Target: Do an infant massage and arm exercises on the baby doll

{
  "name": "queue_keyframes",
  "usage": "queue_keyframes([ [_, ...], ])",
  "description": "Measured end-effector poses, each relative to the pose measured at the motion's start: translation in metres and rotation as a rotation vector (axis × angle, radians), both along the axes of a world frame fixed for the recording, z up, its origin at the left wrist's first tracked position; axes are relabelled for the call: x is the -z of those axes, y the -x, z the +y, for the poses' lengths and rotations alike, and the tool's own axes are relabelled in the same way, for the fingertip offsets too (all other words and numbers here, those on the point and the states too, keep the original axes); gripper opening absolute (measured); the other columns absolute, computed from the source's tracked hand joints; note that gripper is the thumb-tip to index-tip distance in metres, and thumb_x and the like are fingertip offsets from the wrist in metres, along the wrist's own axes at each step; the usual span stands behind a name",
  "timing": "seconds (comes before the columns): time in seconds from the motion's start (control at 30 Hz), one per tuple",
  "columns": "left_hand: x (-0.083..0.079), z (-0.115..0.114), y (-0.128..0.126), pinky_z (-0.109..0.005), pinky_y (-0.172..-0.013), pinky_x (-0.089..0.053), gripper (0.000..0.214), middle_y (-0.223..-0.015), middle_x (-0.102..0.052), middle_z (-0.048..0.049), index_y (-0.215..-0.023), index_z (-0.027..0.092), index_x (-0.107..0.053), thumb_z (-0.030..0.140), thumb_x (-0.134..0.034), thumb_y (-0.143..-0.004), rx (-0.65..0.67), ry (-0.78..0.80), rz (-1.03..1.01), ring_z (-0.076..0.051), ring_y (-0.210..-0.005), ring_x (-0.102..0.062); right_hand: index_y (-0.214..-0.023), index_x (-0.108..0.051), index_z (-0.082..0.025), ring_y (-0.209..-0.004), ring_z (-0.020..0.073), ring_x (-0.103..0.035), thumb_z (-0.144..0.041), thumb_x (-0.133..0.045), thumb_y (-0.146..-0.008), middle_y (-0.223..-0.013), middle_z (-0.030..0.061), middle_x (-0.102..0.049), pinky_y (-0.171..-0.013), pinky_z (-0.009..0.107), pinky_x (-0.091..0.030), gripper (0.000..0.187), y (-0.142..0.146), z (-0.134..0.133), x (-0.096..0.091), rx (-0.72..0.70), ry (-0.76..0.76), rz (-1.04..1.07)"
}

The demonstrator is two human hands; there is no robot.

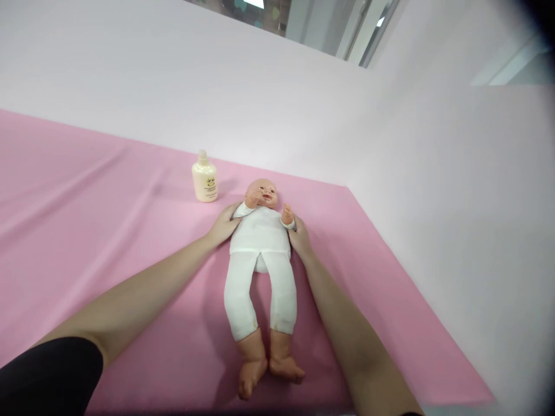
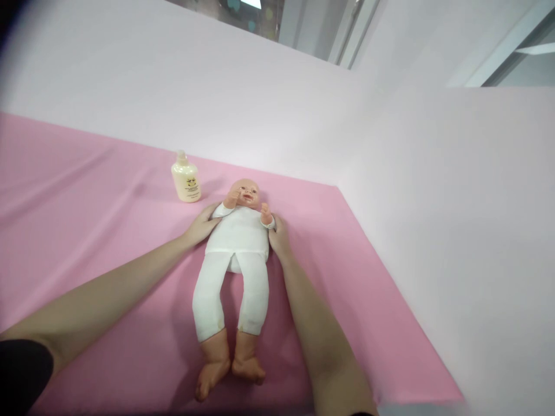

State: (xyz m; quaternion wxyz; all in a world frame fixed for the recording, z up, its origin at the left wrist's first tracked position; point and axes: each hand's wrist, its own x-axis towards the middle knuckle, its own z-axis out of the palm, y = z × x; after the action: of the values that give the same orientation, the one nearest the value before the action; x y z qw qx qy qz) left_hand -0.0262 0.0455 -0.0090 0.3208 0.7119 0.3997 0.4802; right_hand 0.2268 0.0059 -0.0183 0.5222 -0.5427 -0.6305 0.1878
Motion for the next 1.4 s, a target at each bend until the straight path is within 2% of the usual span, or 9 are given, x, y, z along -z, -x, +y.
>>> queue_keyframes([
  [0.53,0.0008,0.0013,0.0006,-0.044,-0.106,-0.039,0.050,-0.130,-0.058,-0.0076,-0.131,0.017,-0.051,0.020,-0.051,-0.080,0.024,-0.039,0.018,-0.024,-0.118,-0.053,-0.113,-0.062,-0.021,-0.108,0.0216,-0.057,-0.018,-0.047,-0.078,-0.116,0.0057,-0.066,-0.102,0.040,-0.041,0.038,-0.0018,0.0027,0.0035,-0.006,-0.018,-0.021],
  [0.67,0.0016,0.0006,0.0007,-0.044,-0.106,-0.039,0.051,-0.129,-0.058,-0.0067,-0.130,0.018,-0.053,0.016,-0.048,-0.079,0.002,-0.040,0.052,-0.024,-0.118,-0.052,-0.116,-0.061,-0.022,-0.109,0.0213,-0.056,-0.013,-0.044,-0.076,-0.117,0.0053,-0.064,-0.103,0.041,-0.040,0.045,-0.0031,0.0039,0.0065,-0.013,-0.025,-0.041],
  [0.87,0.0017,-0.0010,0.0005,-0.043,-0.108,-0.036,0.056,-0.122,-0.061,-0.0043,-0.127,0.022,-0.057,0.006,-0.040,-0.077,0.008,-0.139,0.170,-0.022,-0.116,-0.051,-0.120,-0.060,-0.020,-0.113,0.0226,-0.051,-0.011,-0.041,-0.073,-0.123,0.0080,-0.060,-0.104,0.042,-0.038,0.051,-0.0032,0.0047,0.0077,-0.039,-0.046,-0.118],
  [1.07,0.0031,0.0010,0.0008,-0.044,-0.108,-0.036,0.055,-0.120,-0.061,-0.0054,-0.128,0.021,-0.057,0.007,-0.040,-0.077,0.005,-0.167,0.177,-0.022,-0.115,-0.051,-0.116,-0.061,-0.021,-0.110,0.0223,-0.053,-0.014,-0.043,-0.075,-0.117,0.0073,-0.062,-0.102,0.041,-0.039,0.046,-0.0025,0.0041,0.0058,-0.023,-0.044,-0.102],
  [1.17,0.0033,0.0009,0.0004,-0.044,-0.109,-0.035,0.053,-0.126,-0.059,-0.0056,-0.129,0.020,-0.054,0.010,-0.043,-0.078,0.002,-0.134,0.126,-0.023,-0.118,-0.050,-0.113,-0.061,-0.021,-0.106,0.0218,-0.055,-0.016,-0.045,-0.076,-0.114,0.0063,-0.064,-0.099,0.040,-0.042,0.041,-0.0023,0.0036,0.0055,-0.013,-0.027,-0.049],
  [1.4,0.0019,-0.0011,-0.0009,-0.045,-0.106,-0.039,0.050,-0.133,-0.054,-0.0099,-0.132,0.017,-0.044,0.028,-0.052,-0.084,-0.006,0.062,-0.084,-0.026,-0.121,-0.050,-0.109,-0.057,-0.019,-0.103,0.0229,-0.058,-0.027,-0.051,-0.077,-0.110,0.0079,-0.065,-0.092,0.038,-0.045,0.034,-0.0021,0.0015,0.0032,0.051,0.115,0.182],
])
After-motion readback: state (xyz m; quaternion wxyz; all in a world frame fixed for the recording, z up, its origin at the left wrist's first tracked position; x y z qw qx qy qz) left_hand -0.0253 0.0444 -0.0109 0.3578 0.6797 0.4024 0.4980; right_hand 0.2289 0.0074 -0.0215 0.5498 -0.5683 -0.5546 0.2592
